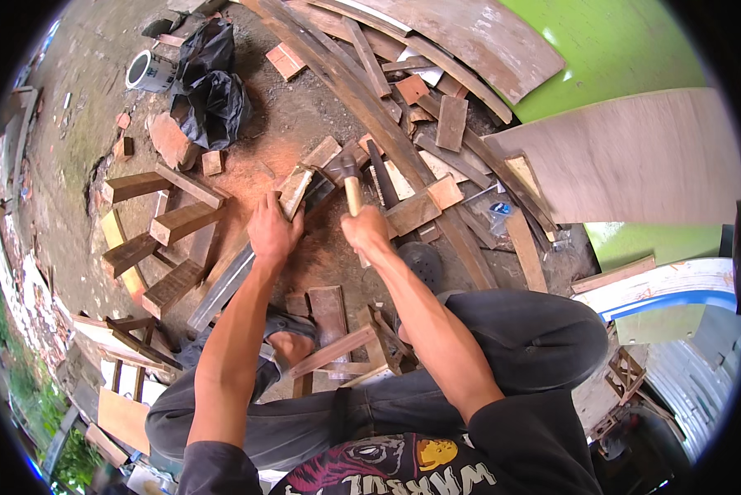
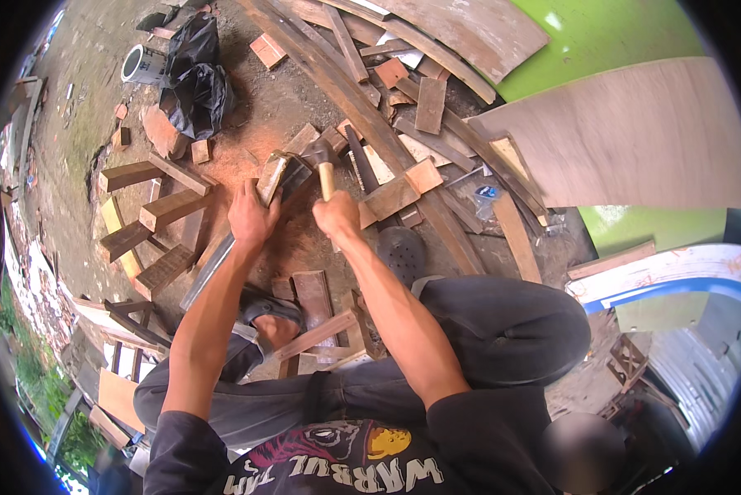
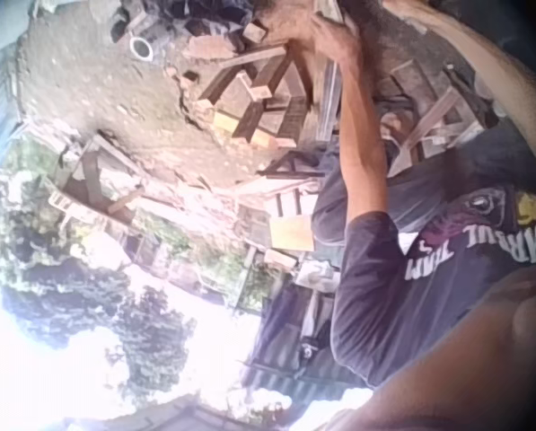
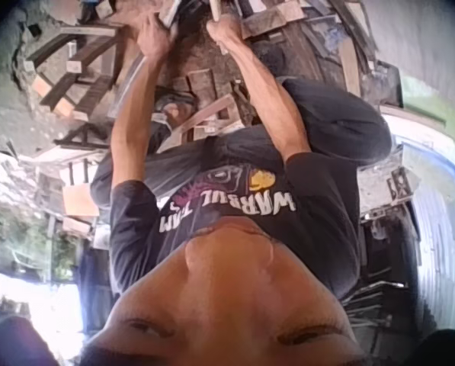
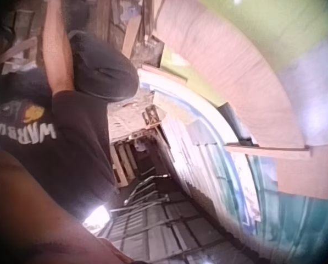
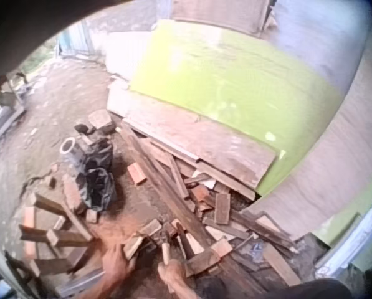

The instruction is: The person sits on the ground and uses a hammer to repeatedly strike a piece of wood placed on a metal bar, breaking it into smaller pieces.

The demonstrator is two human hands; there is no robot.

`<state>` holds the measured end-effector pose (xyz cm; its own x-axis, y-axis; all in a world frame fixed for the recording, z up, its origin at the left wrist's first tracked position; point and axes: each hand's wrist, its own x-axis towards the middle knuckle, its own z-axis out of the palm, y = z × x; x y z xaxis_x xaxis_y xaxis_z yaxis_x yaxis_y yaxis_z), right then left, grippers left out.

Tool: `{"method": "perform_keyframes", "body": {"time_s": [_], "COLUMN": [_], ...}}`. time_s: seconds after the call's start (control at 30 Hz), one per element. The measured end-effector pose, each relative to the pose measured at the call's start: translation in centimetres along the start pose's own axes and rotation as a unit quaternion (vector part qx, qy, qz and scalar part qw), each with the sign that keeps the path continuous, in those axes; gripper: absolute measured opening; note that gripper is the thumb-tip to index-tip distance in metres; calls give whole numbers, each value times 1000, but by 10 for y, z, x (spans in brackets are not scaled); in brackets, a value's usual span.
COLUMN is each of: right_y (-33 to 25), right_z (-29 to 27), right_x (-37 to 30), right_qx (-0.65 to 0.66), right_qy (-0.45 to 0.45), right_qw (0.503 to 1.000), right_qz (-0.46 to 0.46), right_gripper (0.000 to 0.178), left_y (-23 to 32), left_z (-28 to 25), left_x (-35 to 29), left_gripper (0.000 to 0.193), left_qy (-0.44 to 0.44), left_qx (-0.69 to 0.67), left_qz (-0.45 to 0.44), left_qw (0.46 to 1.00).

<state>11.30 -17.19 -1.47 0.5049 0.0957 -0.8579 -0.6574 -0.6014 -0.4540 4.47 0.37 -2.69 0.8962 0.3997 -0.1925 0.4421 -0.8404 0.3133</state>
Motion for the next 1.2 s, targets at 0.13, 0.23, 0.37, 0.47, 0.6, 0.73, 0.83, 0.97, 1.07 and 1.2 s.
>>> {"method": "perform_keyframes", "body": {"time_s": [0.13, 0.23, 0.37, 0.47, 0.6, 0.73, 0.83, 0.97, 1.07, 1.2], "right_y": [42, 47, 45, 34, 28, 25, 23, 36, 46, 50], "right_z": [-8, -9, -15, -21, -35, -39, -33, -32, -31, -30], "right_x": [-6, -19, -32, -51, -62, -79, -93, -89, -87, -82], "right_qx": [77, 140, 198, 207, 227, 247, 221, 198, 181, 155], "right_qy": [53, 63, 56, 46, 56, 61, 59, 45, 39, 53], "right_qw": [995, 987, 978, 977, 972, 966, 972, 977, 980, 984], "right_qz": [35, 51, 29, 12, -19, -44, -52, -59, -69, -68], "right_gripper": [28, 21, 19, 18, 21, 23, 23, 22, 22, 21], "left_y": [-2, 1, -5, -28, -11, -12, -42, -25, -10, -12], "left_z": [2, -3, -11, 1, -31, -50, -9, 15, 32, 16], "left_x": [5, -3, 6, -1, -11, -13, -12, -18, -33, -50], "left_gripper": [60, 65, 67, 68, 62, 45, 35, 31, 33, 56], "left_qy": [19, 8, -97, 44, -39, -81, 63, 87, 206, 161], "left_qx": [0, -15, -124, -63, -160, -243, -121, -67, -142, -23], "left_qz": [3, -6, -59, 62, 4, -7, 73, -40, -47, 121], "left_qw": [1000, 1000, 986, 995, 986, 967, 988, 993, 967, 979]}}
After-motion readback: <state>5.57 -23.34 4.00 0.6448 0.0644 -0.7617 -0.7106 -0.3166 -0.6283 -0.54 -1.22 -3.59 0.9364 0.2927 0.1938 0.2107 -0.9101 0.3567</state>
